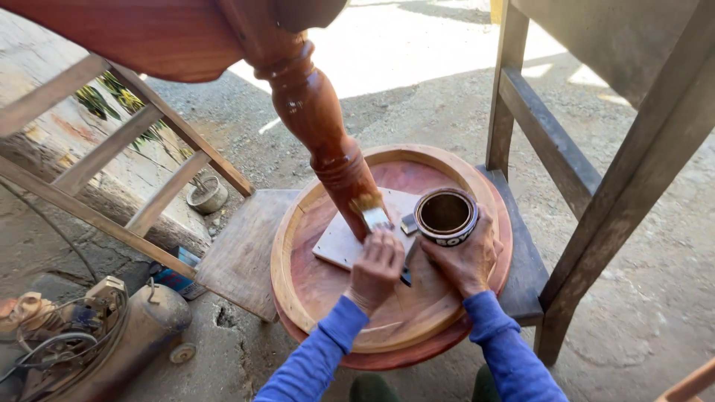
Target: Staining a wooden table leg and its base using a paintbrush and wood stain.
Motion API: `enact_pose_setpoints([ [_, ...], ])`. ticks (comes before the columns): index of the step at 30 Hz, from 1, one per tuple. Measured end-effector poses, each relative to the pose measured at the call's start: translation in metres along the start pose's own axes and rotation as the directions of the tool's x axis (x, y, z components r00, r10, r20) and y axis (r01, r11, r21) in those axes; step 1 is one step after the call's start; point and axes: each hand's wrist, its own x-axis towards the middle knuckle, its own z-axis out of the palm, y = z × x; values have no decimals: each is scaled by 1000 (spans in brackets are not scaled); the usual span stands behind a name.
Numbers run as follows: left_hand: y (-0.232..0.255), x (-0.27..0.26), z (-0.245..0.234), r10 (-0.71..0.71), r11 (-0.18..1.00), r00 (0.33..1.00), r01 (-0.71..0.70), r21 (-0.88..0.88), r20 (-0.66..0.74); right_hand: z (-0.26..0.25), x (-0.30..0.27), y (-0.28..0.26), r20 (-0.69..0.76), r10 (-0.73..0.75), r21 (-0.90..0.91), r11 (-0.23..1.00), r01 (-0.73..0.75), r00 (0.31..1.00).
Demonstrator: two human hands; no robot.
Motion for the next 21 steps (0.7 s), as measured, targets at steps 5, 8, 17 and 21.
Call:
enact_pose_setpoints([
  [5,-14,29,-13,-150,872,942,269,-409,299,7,-2,3,32,-83,-80,993,85,996],
  [8,-70,72,-38,-249,835,968,227,-502,23,1,-1,-8,64,-20,-123,992,28,998],
  [17,-111,148,-113,-102,994,952,109,7,-287,1,-2,-9,52,-74,-135,988,80,996],
  [21,-97,95,-63,-78,990,976,100,100,-205,4,-2,-2,56,-71,-77,994,75,996],
])
